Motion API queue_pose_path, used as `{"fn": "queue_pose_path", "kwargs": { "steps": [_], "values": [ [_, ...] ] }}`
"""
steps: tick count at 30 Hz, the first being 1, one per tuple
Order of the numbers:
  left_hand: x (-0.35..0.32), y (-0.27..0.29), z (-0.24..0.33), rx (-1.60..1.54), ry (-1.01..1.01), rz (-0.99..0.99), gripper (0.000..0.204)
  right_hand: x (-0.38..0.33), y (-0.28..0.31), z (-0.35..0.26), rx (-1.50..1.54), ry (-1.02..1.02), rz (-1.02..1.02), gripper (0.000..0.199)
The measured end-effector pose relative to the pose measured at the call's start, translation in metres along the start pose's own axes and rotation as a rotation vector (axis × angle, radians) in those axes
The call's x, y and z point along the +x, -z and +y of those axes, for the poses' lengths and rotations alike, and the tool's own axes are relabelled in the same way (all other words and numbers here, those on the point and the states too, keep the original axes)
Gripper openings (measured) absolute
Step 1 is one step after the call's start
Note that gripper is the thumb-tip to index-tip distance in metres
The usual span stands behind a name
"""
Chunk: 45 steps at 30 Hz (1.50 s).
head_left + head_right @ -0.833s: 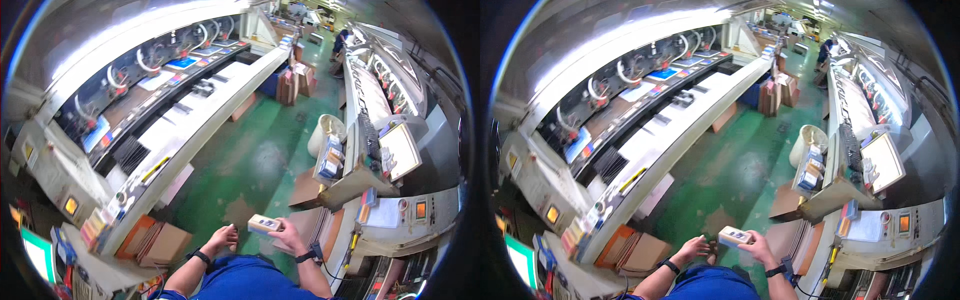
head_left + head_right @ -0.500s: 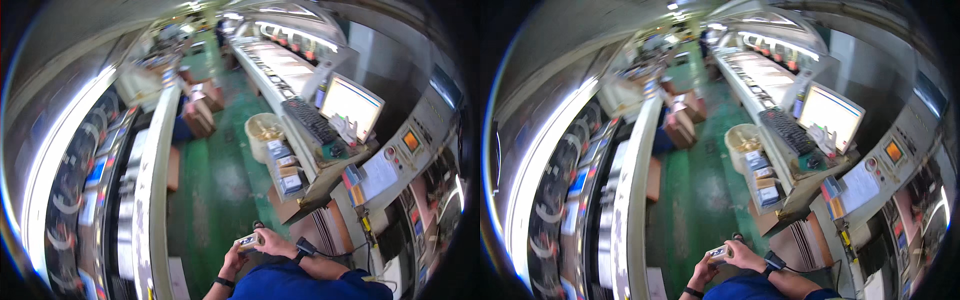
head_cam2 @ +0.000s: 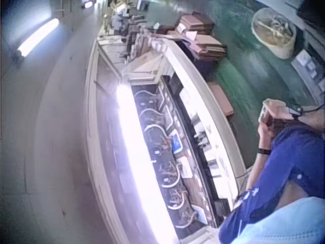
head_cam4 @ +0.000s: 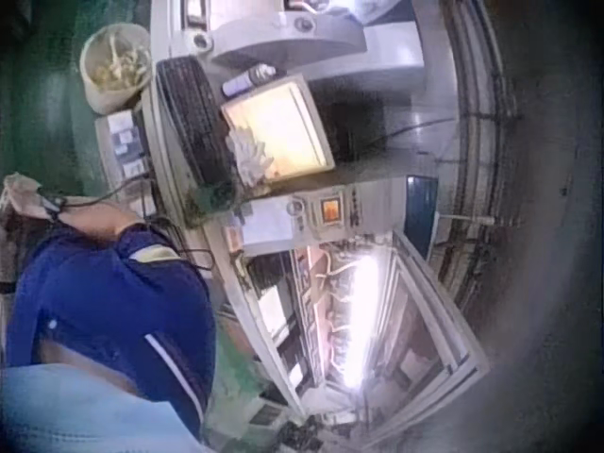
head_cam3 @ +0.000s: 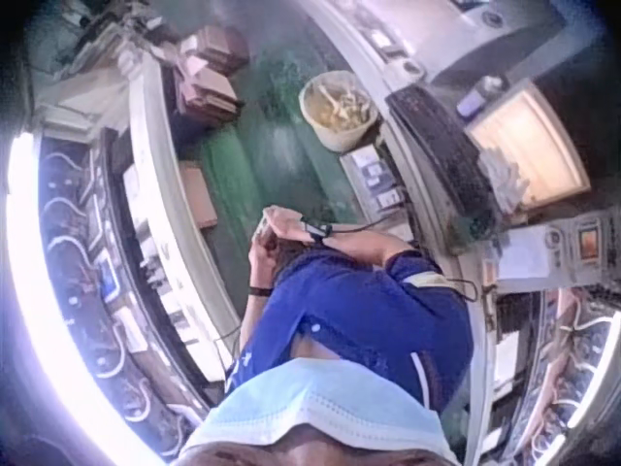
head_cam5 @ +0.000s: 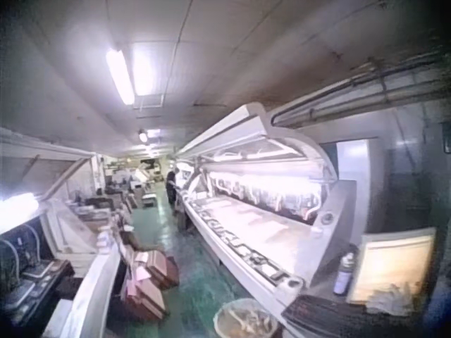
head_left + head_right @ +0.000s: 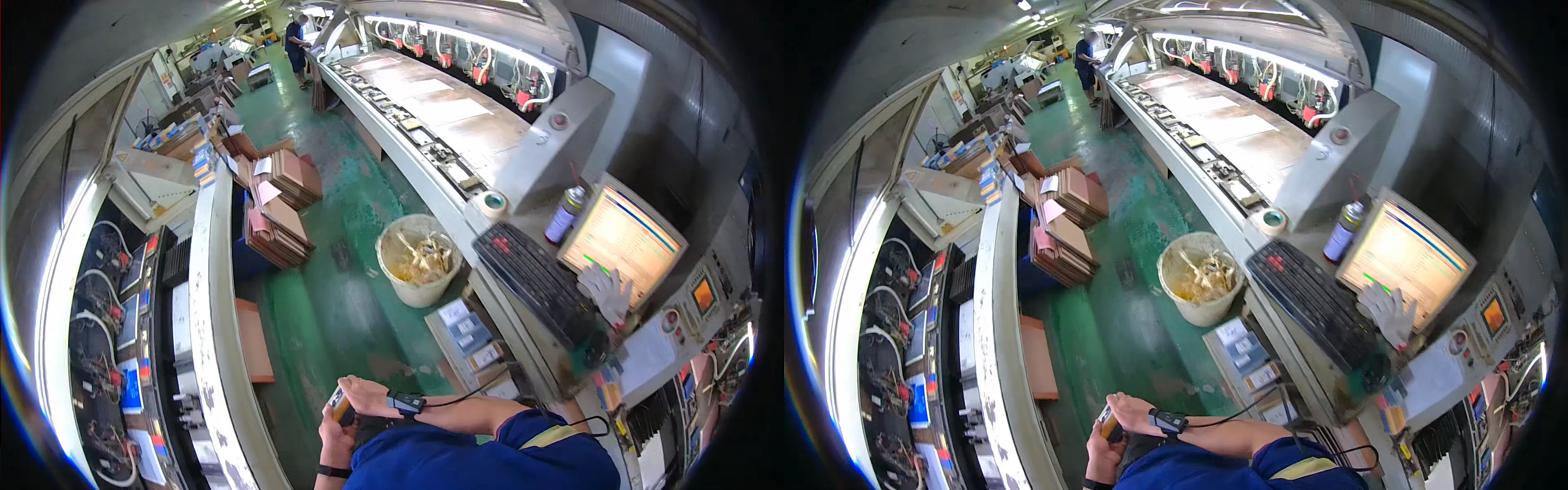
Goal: The person loads small components from a container into an industrial machine by hand, then uses a keyboard and computer mouse to monitor the process.
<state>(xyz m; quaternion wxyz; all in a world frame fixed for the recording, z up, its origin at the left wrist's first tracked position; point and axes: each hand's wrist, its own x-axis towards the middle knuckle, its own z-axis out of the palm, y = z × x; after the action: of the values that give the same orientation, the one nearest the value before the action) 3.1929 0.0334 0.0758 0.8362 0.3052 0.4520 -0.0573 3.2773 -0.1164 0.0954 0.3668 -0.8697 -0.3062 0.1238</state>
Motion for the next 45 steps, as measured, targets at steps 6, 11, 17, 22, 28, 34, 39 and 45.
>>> {"fn": "queue_pose_path", "kwargs": {
  "steps": [6,11,17,22,28,34,39,45],
  "values": [
    [0.161,-0.084,0.139,0.054,0.175,-0.32,0.043,0.161,0.122,0.039,0.401,0.063,-0.028,0.029],
    [0.244,-0.251,0.233,0.274,0.284,-0.577,0.042,0.263,0.205,0.112,0.887,-0.307,0.227,0.028],
    [0.366,-0.432,0.286,0.428,0.252,-0.558,0.045,0.357,0.276,0.173,0.176,-0.413,0.814,0.039],
    [0.449,-0.557,0.307,0.426,0.13,-0.445,0.041,0.477,0.32,0.262,0.109,-0.329,0.713,0.07],
    [0.508,-0.688,0.373,0.452,-0.04,-0.371,0.034,0.606,0.418,0.328,0.164,-0.342,0.584,0.077],
    [0.598,-0.799,0.422,0.473,-0.164,-0.522,0.053,0.725,0.499,0.391,0.196,-0.412,0.558,0.069],
    [0.662,-0.904,0.453,0.179,0.251,-0.799,0.07,0.823,0.534,0.439,0.238,-0.412,0.749,0.068],
    [0.739,-1.036,0.502,0.289,0.317,-0.83,0.081,0.893,0.588,0.499,0.362,-0.576,0.911,0.064]
  ]
}}
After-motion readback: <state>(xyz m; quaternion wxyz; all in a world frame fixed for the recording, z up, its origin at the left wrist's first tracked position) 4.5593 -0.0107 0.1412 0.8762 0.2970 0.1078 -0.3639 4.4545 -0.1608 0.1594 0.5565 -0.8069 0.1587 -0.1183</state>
